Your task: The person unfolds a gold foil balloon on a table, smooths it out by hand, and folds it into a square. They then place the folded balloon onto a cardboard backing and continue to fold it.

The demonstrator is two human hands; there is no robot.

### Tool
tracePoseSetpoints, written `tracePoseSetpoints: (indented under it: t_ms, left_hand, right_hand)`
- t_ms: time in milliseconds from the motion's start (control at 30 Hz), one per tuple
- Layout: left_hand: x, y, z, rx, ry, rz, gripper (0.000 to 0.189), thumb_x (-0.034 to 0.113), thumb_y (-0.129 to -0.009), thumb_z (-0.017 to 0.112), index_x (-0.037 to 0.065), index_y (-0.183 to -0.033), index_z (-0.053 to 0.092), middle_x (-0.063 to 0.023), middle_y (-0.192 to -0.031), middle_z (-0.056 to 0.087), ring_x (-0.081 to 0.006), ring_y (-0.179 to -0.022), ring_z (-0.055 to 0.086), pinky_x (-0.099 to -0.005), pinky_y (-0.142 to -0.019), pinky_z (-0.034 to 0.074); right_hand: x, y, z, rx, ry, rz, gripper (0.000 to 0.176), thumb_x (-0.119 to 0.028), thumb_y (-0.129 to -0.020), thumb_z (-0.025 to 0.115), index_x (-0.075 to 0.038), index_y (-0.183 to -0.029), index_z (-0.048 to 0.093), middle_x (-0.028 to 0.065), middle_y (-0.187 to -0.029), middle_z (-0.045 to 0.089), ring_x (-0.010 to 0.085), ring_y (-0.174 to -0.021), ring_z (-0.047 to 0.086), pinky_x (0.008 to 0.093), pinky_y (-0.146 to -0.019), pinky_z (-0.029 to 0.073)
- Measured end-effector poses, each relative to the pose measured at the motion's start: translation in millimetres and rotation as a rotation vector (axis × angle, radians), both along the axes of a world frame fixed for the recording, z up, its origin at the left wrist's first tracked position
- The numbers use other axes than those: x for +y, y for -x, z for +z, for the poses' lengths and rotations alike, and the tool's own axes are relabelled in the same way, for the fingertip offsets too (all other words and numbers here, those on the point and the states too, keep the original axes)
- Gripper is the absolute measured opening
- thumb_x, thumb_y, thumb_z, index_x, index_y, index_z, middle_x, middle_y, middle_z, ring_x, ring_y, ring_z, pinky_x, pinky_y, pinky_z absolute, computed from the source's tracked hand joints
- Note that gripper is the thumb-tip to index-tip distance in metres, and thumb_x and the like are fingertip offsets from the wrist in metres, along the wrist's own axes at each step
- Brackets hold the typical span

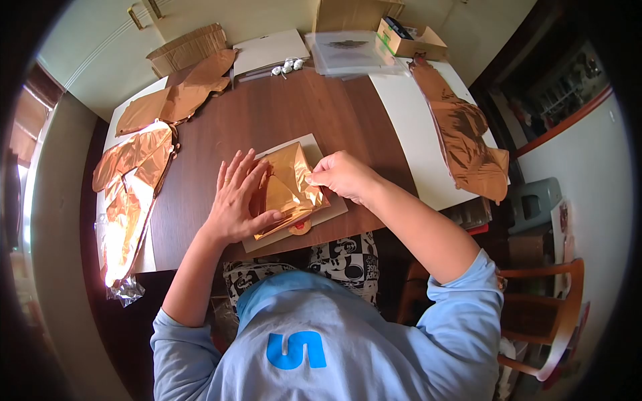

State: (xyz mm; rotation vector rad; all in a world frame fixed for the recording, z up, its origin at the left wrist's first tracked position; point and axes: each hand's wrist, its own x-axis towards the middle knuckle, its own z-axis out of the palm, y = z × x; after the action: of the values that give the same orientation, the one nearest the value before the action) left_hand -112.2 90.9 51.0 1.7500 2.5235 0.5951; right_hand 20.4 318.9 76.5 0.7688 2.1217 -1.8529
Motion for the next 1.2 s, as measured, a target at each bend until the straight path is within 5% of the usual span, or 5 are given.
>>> tracePoseSetpoints:
  t_ms: [133,433,833,1200]
  left_hand:
    - [15,-11,-5,0.01,-0.03,0.003,0.091,0.071,-0.086,0.055,0.009,-0.151,0.039,-0.0233,-0.157,0.029,-0.0396,-0.149,0.022,-0.0532,-0.121,0.011]
    - [25,-14,-19,0.091,0.015,-0.014,0.097,0.075,-0.084,0.054,0.008,-0.152,0.037,-0.0239,-0.157,0.03,-0.0399,-0.148,0.025,-0.0512,-0.121,0.012]
    - [25,-13,-16,0.063,0.028,-0.016,0.099,0.076,-0.083,0.053,0.008,-0.153,0.035,-0.0237,-0.158,0.028,-0.0399,-0.148,0.024,-0.0513,-0.121,0.011]
    - [31,-12,-1,0.004,-0.001,-0.028,0.103,0.078,-0.077,0.06,0.008,-0.15,0.038,-0.0228,-0.151,0.038,-0.0402,-0.142,0.033,-0.0544,-0.118,0.019]
  right_hand:
    - [0,-2,2,0.005,-0.018,-0.003,0.02,-0.024,-0.091,0.071,-0.005,-0.087,0.07,0.0007,-0.075,0.067,0.0057,-0.064,0.056,0.0235,-0.054,0.039]
    - [0,2,-8,0.076,0.072,-0.036,0.02,-0.017,-0.09,0.068,0.001,-0.099,0.069,0.004,-0.086,0.069,0.0103,-0.071,0.062,0.0248,-0.061,0.048]
    - [6,6,-8,0.073,0.04,-0.056,0.032,-0.012,-0.09,0.065,0.003,-0.118,0.06,0.007,-0.094,0.07,0.0112,-0.075,0.065,0.025,-0.063,0.049]
    - [9,16,-12,-0.032,0.187,-0.117,0.037,-0.001,-0.083,0.067,0.004,-0.118,0.056,0.0103,-0.097,0.068,0.0154,-0.078,0.067,0.0273,-0.064,0.055]
